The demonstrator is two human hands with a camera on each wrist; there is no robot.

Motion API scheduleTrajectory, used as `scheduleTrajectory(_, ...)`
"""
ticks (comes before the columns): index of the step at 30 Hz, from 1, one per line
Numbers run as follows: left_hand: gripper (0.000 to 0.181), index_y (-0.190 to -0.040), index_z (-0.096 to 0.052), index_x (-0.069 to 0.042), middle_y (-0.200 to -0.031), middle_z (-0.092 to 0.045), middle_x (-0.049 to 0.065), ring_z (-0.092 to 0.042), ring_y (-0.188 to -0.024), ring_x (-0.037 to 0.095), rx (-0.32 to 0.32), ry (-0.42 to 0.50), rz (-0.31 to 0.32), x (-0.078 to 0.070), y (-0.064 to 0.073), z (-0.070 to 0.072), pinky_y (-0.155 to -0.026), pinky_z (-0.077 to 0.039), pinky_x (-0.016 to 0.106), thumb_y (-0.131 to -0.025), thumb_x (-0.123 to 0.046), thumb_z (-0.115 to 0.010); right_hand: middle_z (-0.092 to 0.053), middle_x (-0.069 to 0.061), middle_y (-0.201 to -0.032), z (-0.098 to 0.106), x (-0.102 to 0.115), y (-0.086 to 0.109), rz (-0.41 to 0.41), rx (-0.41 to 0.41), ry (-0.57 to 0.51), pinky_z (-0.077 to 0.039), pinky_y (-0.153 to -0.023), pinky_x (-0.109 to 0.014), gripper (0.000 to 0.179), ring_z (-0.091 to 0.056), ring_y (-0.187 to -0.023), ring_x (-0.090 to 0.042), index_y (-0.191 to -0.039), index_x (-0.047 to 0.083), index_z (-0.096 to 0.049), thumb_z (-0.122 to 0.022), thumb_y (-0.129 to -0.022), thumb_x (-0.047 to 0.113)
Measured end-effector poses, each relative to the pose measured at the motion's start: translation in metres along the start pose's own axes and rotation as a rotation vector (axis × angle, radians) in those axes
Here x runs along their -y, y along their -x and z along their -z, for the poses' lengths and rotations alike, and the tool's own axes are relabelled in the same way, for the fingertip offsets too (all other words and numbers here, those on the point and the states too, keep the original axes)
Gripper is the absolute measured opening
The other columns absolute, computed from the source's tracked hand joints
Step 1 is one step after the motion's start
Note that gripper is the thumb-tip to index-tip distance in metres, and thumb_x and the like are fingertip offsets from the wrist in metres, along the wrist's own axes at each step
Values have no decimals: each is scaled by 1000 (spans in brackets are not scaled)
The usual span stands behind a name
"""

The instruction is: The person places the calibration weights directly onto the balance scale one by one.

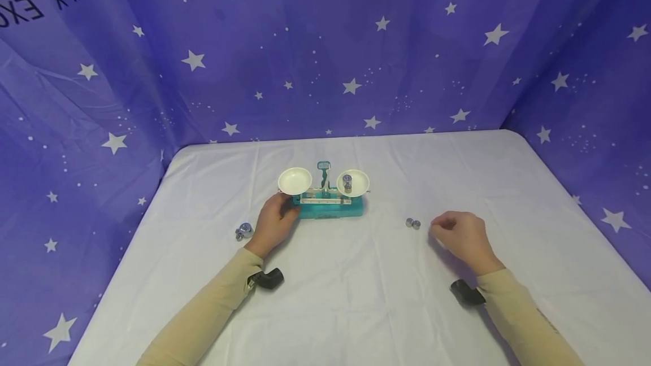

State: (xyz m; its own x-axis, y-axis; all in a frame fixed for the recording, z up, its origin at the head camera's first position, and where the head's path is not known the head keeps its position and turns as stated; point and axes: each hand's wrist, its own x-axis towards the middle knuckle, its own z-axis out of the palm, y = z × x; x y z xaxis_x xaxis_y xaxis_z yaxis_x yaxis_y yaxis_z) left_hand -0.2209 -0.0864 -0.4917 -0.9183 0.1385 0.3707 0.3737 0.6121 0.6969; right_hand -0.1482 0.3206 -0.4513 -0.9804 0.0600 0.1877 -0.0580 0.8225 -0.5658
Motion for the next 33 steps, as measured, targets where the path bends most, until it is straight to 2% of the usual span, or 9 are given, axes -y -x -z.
scheduleTrajectory(8, 36, -121, -68, 0, -115, -72, 19, -65, -112, 37, 2, -1, -3, 0, 0, 0, -103, -49, 54, -90, -18, -64, -77, -2, -75, 1, 10, -3, -28, -43, -107, -44, -59, -14, 4, -57, -65, 9, -79, 8, -78, -76, -80, 11)
scheduleTrajectory(11, 36, -121, -68, 0, -115, -72, 18, -65, -111, 36, 4, -2, 0, 0, 0, 0, -103, -49, 54, -90, -18, -64, -77, 5, -74, 1, 14, -5, -37, -17, -182, -49, -63, -12, 5, -63, -66, 8, -83, 4, -77, -75, -83, 9)
scheduleTrajectory(16, 36, -122, -68, 1, -118, -72, 19, -64, -115, 38, 8, -1, 9, 0, 0, 1, -106, -47, 54, -91, -17, -64, -72, 20, -72, 0, 20, -11, -49, 46, -331, -59, -65, -17, 13, -71, -66, 2, -93, -7, -74, -69, -88, 3)
scheduleTrajectory(22, 35, -121, -68, 0, -116, -72, 19, -65, -113, 37, 2, 3, 11, 1, 0, 0, -104, -48, 54, -90, -17, -64, -72, 18, -77, 1, 30, -18, -37, 61, -408, -62, -66, -22, 16, -72, -69, 2, -99, -11, -72, -69, -89, 2)
scheduleTrajectory(27, 36, -122, -68, 1, -119, -72, 20, -64, -116, 38, 6, 2, 11, 0, 0, 0, -106, -47, 54, -90, -17, -64, -74, 16, -79, 2, 38, -21, 18, 33, -363, -59, -66, -17, 13, -70, -71, 6, -98, -6, -75, -72, -88, 3)
scheduleTrajectory(33, 36, -121, -68, 0, -116, -72, 18, -65, -111, 36, 2, 4, 7, -1, 0, 1, -103, -49, 53, -90, -17, -64, -79, -5, -83, 1, 46, -27, 75, 4, -272, -52, -66, -10, 9, -66, -72, 10, -92, 1, -79, -76, -85, 5)
